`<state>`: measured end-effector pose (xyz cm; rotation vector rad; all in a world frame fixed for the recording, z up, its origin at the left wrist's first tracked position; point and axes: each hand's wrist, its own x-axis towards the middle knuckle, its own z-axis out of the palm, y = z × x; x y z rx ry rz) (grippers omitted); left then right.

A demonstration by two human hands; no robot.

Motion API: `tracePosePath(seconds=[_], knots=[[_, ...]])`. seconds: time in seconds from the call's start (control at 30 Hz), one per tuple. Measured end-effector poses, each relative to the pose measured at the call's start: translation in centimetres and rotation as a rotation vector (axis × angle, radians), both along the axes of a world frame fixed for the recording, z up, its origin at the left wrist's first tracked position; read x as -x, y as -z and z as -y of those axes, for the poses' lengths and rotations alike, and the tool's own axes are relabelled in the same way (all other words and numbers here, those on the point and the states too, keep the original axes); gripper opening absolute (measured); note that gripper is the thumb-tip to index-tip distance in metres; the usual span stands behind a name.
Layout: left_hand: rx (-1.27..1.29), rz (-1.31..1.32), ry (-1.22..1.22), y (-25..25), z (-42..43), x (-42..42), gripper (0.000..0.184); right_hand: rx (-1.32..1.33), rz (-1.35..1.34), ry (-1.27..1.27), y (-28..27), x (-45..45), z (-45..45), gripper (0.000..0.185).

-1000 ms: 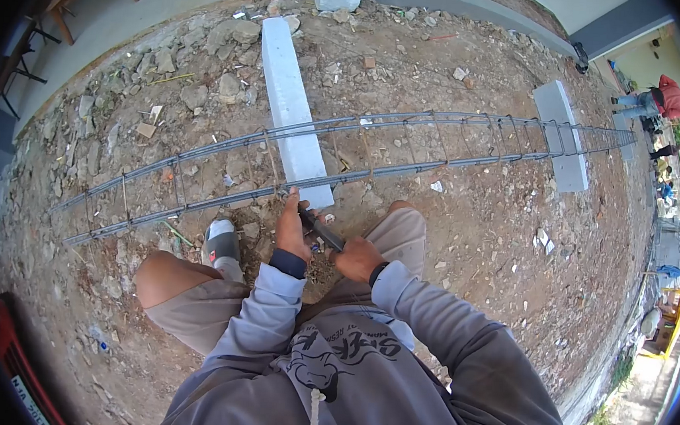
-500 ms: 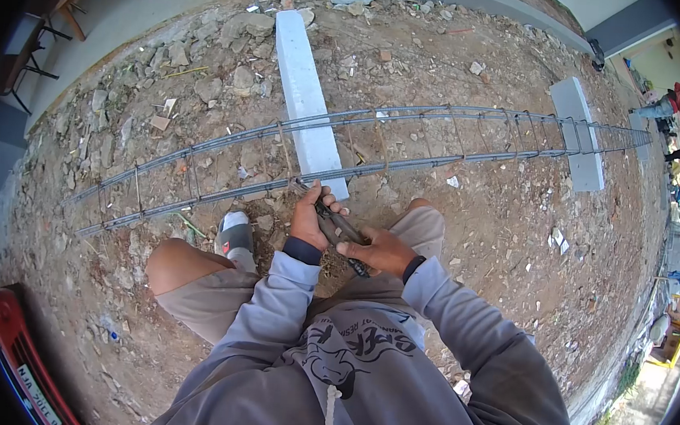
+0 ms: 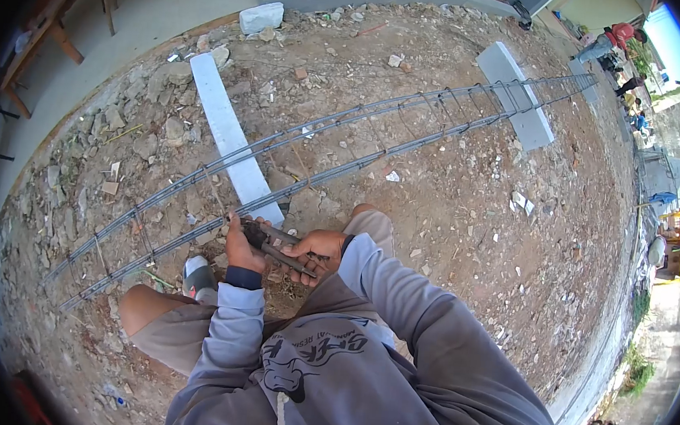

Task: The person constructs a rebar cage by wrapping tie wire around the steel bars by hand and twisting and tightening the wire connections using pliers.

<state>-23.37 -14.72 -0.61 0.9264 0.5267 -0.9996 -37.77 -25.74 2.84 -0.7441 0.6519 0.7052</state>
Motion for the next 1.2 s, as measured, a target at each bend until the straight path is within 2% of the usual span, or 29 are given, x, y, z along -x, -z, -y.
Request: tracePosePath(seconds=[0.03, 0.1, 0.2, 0.3, 0.4, 0.53, 0.63, 0.73, 0.77, 0.87, 0.97, 1.07, 1.2], knots=[[-0.009, 0.013, -0.005, 1.2, -0.4, 0.0, 0.035, 0.031, 0.005, 0.023, -0.1, 0.2, -0.5, 0.046], [0.043, 0.066, 0.014, 4.6, -1.3, -0.2, 0.031, 0.304, -0.021, -0.043, 0.9, 0.1, -1.9, 0.042], [-0.008, 0.073, -0.111, 1.8, -0.5, 0.5, 0.037, 0.588, 0.009, -0.175, 4.0, -0.2, -3.0, 0.035], [-0.037, 0.155, -0.041, 3.2, -1.6, -0.2, 0.033, 0.551, 0.060, -0.170, 3.9, -0.3, -3.3, 0.030], [-0.007, 0.207, -0.018, 3.3, -3.1, -1.1, 0.035, 0.386, 0.197, 0.022, 2.2, 0.2, -2.7, 0.022], [0.087, 0.212, -0.058, 2.1, -4.2, -1.6, 0.028, 0.393, 0.326, 0.062, 2.1, 0.6, -2.7, 0.022], [0.164, 0.270, -0.032, 0.9, -4.5, -2.6, 0.022, 0.503, 0.457, 0.123, 2.4, 0.0, -3.4, 0.026], [0.160, 0.299, 0.047, -1.7, -3.5, -4.0, 0.021, 1.002, 0.551, 0.175, 1.9, -1.3, -4.6, 0.029], [0.116, 0.325, -0.003, -2.9, -2.9, -3.7, 0.019, 0.946, 0.551, 0.243, 2.3, -1.6, -4.9, 0.032], [0.161, 0.400, 0.124, -2.7, -2.5, -4.6, 0.021, 0.815, 0.633, 0.358, 1.9, -1.6, -5.1, 0.034], [0.208, 0.376, 0.216, -4.9, -1.2, -3.8, 0.019, 0.233, 0.527, 0.520, 2.1, -0.7, -5.0, 0.034], [0.166, 0.471, 0.283, -7.3, 0.2, -2.2, 0.017, -0.089, 0.564, 0.562, 1.6, 0.9, -4.4, 0.037], [0.077, 0.586, 0.328, -10.4, 1.5, 0.7, 0.014, -0.209, 0.603, 0.587, 2.0, 3.0, -3.9, 0.040]])
